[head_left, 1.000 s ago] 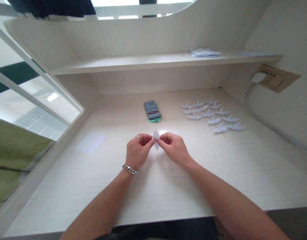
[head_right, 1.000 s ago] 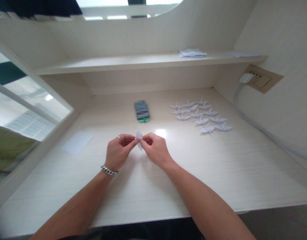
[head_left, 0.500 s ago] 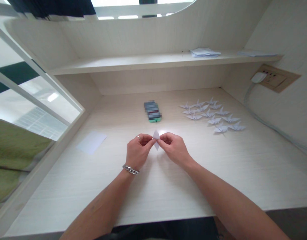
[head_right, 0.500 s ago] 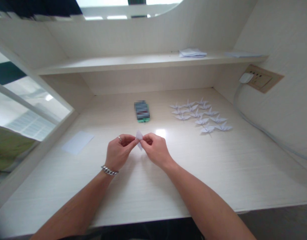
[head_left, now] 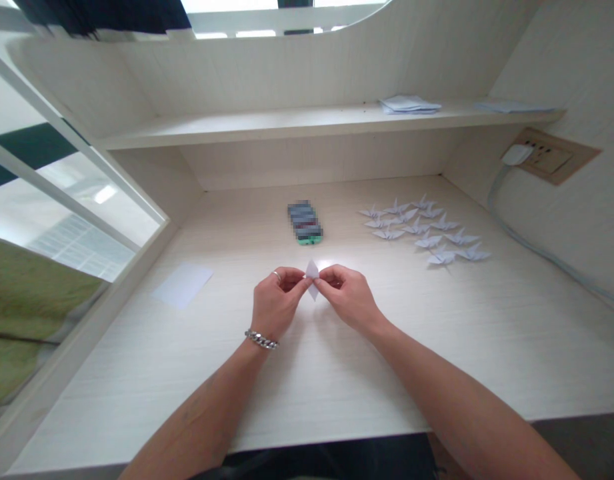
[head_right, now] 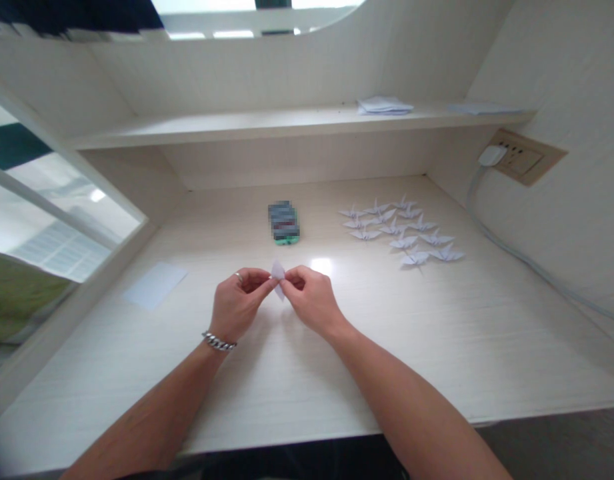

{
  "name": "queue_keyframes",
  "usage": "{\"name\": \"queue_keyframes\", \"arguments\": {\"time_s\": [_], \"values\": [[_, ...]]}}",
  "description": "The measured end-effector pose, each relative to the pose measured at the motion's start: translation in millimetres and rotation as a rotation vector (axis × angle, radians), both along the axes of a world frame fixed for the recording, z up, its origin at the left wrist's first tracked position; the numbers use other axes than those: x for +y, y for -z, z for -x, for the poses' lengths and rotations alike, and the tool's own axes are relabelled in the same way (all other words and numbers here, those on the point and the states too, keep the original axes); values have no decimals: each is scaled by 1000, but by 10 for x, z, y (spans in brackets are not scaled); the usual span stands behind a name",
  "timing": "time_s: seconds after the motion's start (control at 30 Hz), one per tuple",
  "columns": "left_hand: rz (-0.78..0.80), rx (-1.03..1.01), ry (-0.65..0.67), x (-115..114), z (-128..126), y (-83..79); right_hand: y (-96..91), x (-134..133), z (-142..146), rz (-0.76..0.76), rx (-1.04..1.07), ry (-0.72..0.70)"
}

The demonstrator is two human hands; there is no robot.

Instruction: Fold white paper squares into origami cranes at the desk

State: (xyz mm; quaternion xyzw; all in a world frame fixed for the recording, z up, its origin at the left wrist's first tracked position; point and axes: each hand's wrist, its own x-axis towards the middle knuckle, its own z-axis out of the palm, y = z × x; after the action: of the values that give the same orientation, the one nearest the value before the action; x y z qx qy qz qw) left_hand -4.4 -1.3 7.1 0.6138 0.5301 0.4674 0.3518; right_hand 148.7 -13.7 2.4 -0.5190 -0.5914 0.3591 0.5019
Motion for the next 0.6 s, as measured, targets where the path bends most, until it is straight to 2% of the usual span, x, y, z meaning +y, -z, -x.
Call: {"name": "queue_keyframes", "arguments": {"time_s": [0.27,0.43,0.6], "values": [[-8,76,-7,0,2,-23,0,-3,-3,1,-15,4],[-36,199,40,-9,-14,-33,21,10,-5,-4,-34,13],[-130,281,72,-31,-34,-16,36,8,4,-18,-45,-4]]}}
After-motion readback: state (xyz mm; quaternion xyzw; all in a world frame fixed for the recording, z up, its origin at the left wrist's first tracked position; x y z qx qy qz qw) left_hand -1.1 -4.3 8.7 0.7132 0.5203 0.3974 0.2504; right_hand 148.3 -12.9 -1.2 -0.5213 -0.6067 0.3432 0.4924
